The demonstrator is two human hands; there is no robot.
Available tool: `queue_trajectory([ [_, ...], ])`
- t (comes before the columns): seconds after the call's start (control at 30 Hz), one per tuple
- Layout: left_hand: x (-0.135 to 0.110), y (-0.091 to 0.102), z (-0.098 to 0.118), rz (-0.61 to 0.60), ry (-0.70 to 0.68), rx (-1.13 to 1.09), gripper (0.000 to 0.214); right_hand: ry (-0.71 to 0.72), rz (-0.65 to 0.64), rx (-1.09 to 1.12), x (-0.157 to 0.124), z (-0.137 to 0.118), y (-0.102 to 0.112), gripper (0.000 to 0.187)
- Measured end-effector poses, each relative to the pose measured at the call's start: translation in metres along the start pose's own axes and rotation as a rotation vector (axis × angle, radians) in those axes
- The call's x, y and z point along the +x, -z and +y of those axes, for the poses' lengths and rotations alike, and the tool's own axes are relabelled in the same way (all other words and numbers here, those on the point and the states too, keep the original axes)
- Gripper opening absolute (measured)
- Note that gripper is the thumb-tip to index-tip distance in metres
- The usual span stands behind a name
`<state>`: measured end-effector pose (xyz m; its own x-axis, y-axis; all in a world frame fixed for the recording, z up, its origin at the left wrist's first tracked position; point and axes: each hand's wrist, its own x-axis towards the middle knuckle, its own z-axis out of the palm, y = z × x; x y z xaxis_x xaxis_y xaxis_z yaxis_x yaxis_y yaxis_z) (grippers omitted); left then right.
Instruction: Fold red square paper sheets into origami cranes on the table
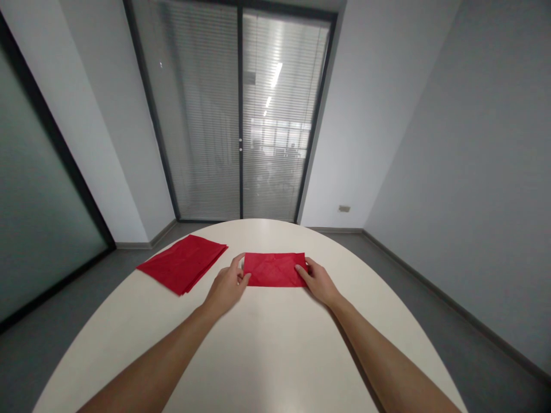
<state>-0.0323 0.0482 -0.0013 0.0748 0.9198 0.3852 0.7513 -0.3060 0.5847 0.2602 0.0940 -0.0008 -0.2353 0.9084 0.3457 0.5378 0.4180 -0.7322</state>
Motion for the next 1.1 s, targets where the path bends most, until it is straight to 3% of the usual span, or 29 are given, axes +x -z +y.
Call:
queue_trajectory([
  [0.2,0.001,-0.003,0.0,0.019,-0.035,0.055,0.051,-0.038,-0.029,-0.052,-0.002,0.0,0.0,0.046],
  [0.4,-0.001,0.002,0.009,-0.058,-0.098,0.232,0.016,0.01,-0.029,-0.079,-0.002,0.0,0.001,0.058],
  [0.6,-0.005,0.002,0.019,0.05,-0.198,0.172,0.023,0.083,-0.117,-0.013,-0.005,-0.003,0.0,0.06],
  [0.77,-0.01,-0.01,0.014,-0.137,-0.301,0.052,0.039,0.107,-0.047,-0.237,-0.003,-0.004,0.001,0.059],
  [0.9,-0.012,-0.014,0.01,-0.175,-0.299,0.069,0.034,0.245,0.063,-0.42,-0.009,-0.028,-0.005,0.056],
  [1.03,-0.013,-0.011,0.013,-0.201,-0.371,0.044,0.035,0.365,-0.19,-0.346,-0.028,-0.059,-0.026,0.06],
  [1.1,-0.013,-0.009,0.016,-0.237,-0.407,0.018,0.036,0.341,-0.332,-0.34,-0.036,-0.063,-0.035,0.063],
])
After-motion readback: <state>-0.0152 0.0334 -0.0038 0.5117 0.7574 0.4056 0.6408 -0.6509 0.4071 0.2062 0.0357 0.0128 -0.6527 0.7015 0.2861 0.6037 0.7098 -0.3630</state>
